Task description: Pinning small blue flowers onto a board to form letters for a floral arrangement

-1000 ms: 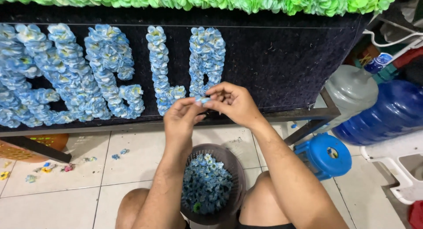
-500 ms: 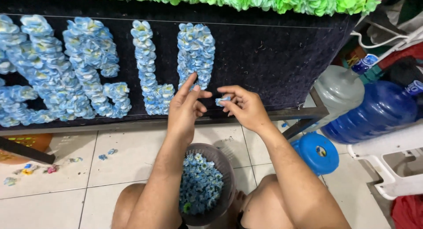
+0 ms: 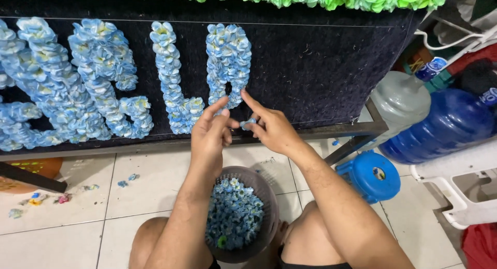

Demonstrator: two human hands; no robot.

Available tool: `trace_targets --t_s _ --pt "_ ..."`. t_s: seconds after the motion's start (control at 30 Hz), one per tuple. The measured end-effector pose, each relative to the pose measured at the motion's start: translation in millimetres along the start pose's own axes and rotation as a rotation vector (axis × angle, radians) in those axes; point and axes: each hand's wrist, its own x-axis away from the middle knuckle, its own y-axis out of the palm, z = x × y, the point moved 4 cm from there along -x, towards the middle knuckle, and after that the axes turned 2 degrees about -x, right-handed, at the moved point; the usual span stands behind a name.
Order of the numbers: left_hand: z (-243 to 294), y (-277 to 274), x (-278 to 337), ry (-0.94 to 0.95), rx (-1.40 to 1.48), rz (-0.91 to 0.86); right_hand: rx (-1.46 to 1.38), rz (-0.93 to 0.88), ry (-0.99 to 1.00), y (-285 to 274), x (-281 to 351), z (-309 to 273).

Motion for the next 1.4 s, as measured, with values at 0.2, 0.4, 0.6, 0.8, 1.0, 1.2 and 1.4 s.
trace_targets --t_s 0.2,0.4,0.6,0.8,1.0,1.2,1.4 --pt "-29.7 -2.4 9.9 0.043 -0.338 -0.054 -0.279 0.059 0.059 -13.7 3.2 29.9" --pt "-177.8 1.4 56.9 -0.064 -1.350 -0.664 -0.285 0.028 0.059 -14.2 8.5 18.2" --pt "-349.3 -58.7 161.7 -0.473 -1.550 -0.897 -0.126 -0.056 0.189 14.3 8.9 40.5" --pt "-365.9 -70.3 182.8 -0.549 -1.541 -1.042 -0.010 -0.127 0.164 22.9 2.2 36.3" --pt "-386.8 -97.2 182.6 -0.846 -1.669 -1.038 0.036 -0.067 0.287 29.7 -9.3 34.0" --pt "-341.6 -91.3 181.8 -0.651 -1.558 -1.058 0.087 0.025 0.280 33.4 -9.0 33.0" --pt "-420.9 -110.1 179.1 -0.423 -1.515 -1.074 0.178 0.046 0.019 12.6 -8.1 31.9"
